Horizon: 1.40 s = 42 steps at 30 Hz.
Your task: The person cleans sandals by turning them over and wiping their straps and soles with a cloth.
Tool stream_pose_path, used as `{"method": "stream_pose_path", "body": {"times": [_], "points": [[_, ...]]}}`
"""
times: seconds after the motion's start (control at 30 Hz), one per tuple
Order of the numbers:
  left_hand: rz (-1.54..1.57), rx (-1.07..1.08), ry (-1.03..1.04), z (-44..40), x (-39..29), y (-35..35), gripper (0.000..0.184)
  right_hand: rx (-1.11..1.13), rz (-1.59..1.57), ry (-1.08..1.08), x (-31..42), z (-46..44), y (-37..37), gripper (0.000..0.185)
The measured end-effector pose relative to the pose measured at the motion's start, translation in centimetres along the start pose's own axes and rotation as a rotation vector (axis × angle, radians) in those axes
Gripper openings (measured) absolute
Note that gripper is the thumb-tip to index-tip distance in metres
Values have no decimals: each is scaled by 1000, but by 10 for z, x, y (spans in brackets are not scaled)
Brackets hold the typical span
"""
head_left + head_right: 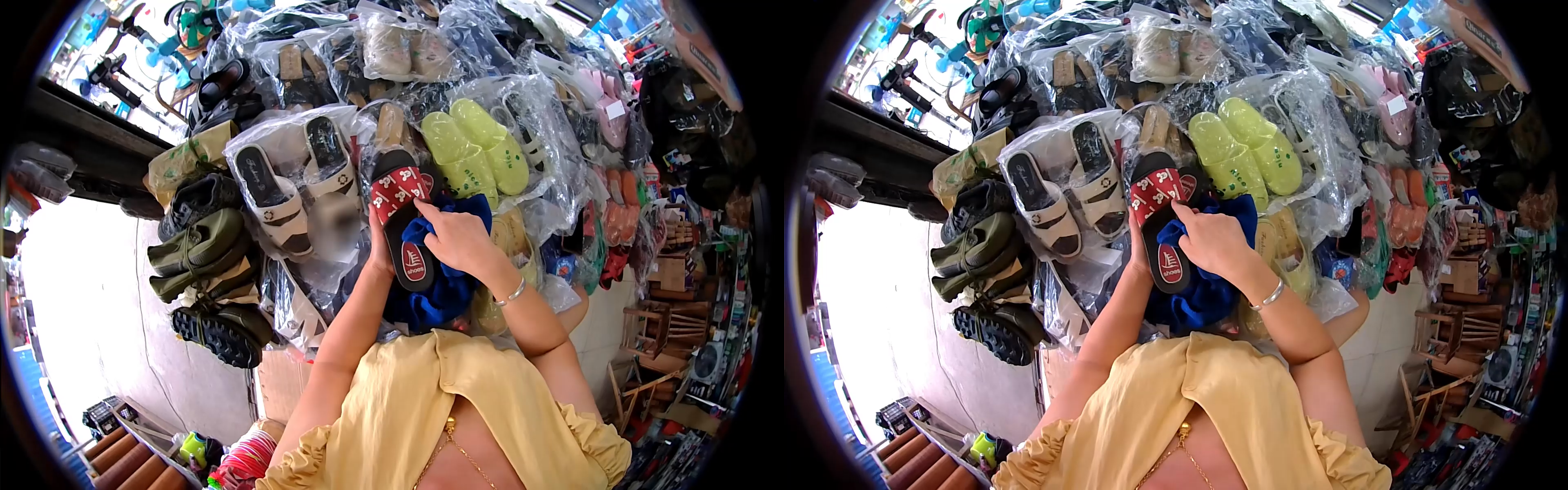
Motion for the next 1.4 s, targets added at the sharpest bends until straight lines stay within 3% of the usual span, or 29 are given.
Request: {"method": "stream_pose_path", "body": {"times": [0.2, 0.27, 0.43, 0.5, 0.57, 0.8, 0.87, 0.9, 1.0, 1.2, 1.27, 1.3, 1.4], "points": [[15, 76, -66, 5, -4, 9, 98, -120, -28, -107, -4, 7, 2, 44], [-21, -50, -24, 4, -2, 9, 98, -34, 69, -118, -3, 7, -3, 43], [-32, -3, -43, 6, -2, 13, 98, 21, 203, -91, 3, 5, -2, 45], [-53, 119, -50, 4, -2, 10, 98, 19, 239, -78, 2, 6, 1, 46], [-14, 81, -51, -3, -1, -1, 96, -101, 227, -86, -1, 7, 5, 47], [-141, -184, -28, 9, 0, 25, 79, -151, 60, -53, 2, -2, -11, 45], [-179, -198, -11, 5, 5, 16, 81, -242, -132, 15, 3, -8, -5, 43], [-180, -198, -12, 5, 4, 18, 81, -407, -160, -19, 3, -11, 6, 41], [-153, -208, -4, 5, 4, 20, 81, -519, -131, 6, 10, -16, 25, 38], [-96, -220, -26, 7, 4, 13, 83, -298, -22, -97, 4, 0, 19, 38], [-122, -168, 9, 7, 5, 12, 85, -58, -245, -218, 3, 14, 10, 35], [-141, -125, 2, 6, 5, 11, 85, -30, -242, -140, 5, 17, 7, 32], [-188, -114, 1, 5, 8, 8, 85, -198, -18, -41, 4, 7, 8, 34]]}}
Point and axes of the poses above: each hand's wrist, its own z-axis away from the middle knuckle, its own y-axis out of the palm, x = y × z, the point moved 1 cm from there along -z, towards the middle knuckle
